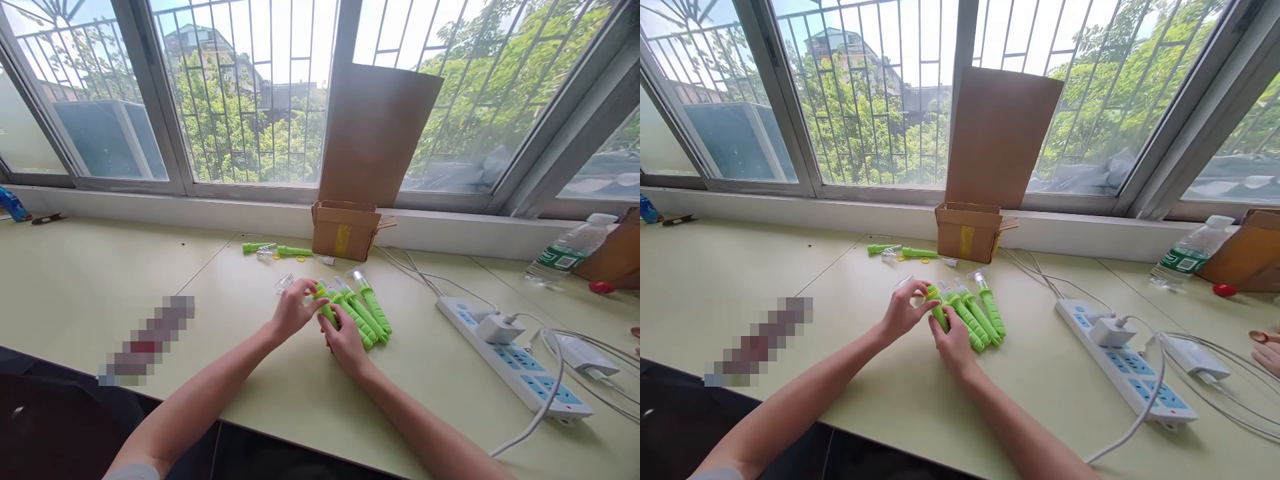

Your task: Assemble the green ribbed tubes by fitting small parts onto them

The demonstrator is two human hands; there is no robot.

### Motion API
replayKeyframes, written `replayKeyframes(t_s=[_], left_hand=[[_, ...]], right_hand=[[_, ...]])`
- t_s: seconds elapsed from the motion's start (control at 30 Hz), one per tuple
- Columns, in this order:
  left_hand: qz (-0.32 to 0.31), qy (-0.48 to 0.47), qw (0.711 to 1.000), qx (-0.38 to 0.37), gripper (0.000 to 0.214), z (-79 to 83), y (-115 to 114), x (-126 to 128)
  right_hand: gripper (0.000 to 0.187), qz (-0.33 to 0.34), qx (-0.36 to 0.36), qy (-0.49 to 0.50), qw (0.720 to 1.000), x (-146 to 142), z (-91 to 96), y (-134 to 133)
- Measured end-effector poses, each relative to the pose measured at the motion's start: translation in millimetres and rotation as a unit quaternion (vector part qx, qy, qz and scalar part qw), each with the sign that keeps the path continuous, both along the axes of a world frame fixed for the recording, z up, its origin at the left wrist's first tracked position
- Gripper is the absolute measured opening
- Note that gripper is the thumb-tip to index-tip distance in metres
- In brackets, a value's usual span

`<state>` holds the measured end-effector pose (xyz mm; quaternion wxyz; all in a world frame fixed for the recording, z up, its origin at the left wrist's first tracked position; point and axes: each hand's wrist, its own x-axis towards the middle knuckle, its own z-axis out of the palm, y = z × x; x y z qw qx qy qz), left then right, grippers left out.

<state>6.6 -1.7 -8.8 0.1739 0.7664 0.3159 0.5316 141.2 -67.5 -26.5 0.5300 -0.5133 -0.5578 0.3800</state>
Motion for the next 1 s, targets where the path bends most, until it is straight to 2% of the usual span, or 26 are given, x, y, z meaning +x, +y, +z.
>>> replayKeyframes(t_s=[0.1, 0.5, 1.0], left_hand=[[0.021, 0.027, 0.999, 0.021, 0.021, 1.1, -1.4, -0.7], [0.022, 0.025, 0.999, 0.031, 0.023, -1.4, 0.5, 2.7], [-0.001, 0.011, 1.0, 0.021, 0.028, 0.1, 1.7, 3.5]], right_hand=[[0.02, -0.015, 0.037, -0.04, 0.998, 1.2, 0.1, 1.3], [0.024, 0.035, -0.043, 0.077, 0.996, 1.1, -2.7, 1.4], [0.036, 0.062, -0.069, 0.13, 0.987, 4.1, 2.2, 0.6]])
